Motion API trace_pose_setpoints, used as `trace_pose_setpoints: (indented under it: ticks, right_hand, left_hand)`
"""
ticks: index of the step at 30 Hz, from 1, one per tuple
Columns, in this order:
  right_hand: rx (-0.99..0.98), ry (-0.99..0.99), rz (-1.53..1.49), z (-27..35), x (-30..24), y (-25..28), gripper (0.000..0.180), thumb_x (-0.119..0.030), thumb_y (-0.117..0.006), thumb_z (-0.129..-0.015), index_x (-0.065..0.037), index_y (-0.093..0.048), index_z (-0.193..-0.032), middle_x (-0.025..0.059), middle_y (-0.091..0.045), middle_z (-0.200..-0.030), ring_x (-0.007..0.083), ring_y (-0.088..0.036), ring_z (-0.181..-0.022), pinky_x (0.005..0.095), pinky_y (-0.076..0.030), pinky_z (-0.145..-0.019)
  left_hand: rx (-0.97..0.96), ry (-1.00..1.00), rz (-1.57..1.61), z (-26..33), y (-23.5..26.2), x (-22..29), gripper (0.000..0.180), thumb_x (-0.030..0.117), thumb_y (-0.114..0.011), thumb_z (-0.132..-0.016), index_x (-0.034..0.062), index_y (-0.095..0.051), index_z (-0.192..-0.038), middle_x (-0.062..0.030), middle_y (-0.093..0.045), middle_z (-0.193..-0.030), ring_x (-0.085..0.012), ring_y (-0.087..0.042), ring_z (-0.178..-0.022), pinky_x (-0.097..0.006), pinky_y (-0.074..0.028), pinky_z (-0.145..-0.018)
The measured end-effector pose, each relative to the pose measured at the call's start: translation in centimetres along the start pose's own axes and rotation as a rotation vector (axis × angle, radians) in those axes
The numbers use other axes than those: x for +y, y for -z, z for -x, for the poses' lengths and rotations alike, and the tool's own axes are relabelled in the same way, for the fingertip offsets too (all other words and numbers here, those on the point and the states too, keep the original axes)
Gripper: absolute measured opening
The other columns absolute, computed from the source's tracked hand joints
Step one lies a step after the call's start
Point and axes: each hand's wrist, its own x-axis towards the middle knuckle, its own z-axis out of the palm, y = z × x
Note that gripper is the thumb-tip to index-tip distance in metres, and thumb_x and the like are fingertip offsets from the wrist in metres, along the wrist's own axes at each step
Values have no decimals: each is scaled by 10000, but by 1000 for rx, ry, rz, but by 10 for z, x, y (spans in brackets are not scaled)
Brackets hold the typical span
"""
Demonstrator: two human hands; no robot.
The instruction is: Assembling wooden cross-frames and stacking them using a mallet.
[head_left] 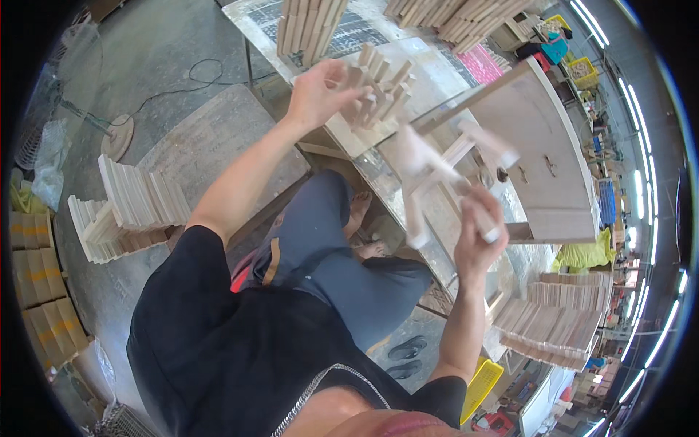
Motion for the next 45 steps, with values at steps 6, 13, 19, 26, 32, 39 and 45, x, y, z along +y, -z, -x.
trace_pose_setpoints:
  ticks: [6,13,19,26,32,39,45]
  right_hand:
    - [17,-353,-429,-127,32,-68,253,-212,-704,-980,16,-713,-1088,28,-679,-851,69,-575,-725,232,-452,-635]
    - [-123,-432,-246,-176,77,-151,385,-312,-704,-938,59,-732,-1038,76,-664,-705,127,-602,-632,301,-474,-627]
    - [-186,-506,-45,-170,112,-165,402,-342,-709,-930,58,-727,-962,82,-649,-659,149,-615,-588,317,-464,-569]
    - [-316,-462,-32,-187,77,-151,428,-369,-734,-907,58,-724,-925,109,-672,-644,184,-654,-595,341,-502,-606]
    - [-376,-491,37,-166,79,-170,509,-436,-729,-903,72,-723,-918,131,-696,-678,207,-686,-624,351,-522,-636]
    - [-226,-459,89,-131,84,-170,579,-523,-682,-928,55,-690,-958,153,-721,-746,247,-702,-654,378,-546,-699]
    - [-193,-410,59,-133,96,-175,431,-380,-542,-1036,19,-676,-940,190,-686,-734,309,-703,-668,440,-522,-690]
  left_hand:
    - [-53,-81,-245,-59,-33,-107,823,281,-880,-686,-43,-535,-1359,-189,-682,-1204,-274,-668,-1114,-367,-512,-996]
    - [-317,49,-86,-59,-14,-110,716,250,-865,-647,-42,-607,-1247,-174,-707,-1099,-292,-675,-1032,-381,-522,-931]
    - [-294,38,-197,-52,-16,-84,730,300,-879,-650,-44,-610,-1236,-203,-698,-1077,-330,-675,-997,-391,-526,-894]
    - [-315,64,-148,-56,-11,-86,745,316,-892,-639,-55,-610,-1220,-210,-698,-1070,-335,-678,-996,-400,-531,-882]
    - [-346,74,-228,-61,-10,-88,756,301,-905,-622,-60,-616,-1220,-203,-705,-1086,-322,-683,-1011,-393,-531,-902]
    - [-378,-39,-143,-37,-1,-79,1050,384,-949,-604,-105,-459,-1394,-260,-573,-1357,-362,-561,-1287,-401,-452,-1091]
    - [-182,16,-111,-36,-24,-68,1118,497,-926,-637,-107,-422,-1432,-284,-546,-1378,-376,-552,-1295,-422,-437,-1108]
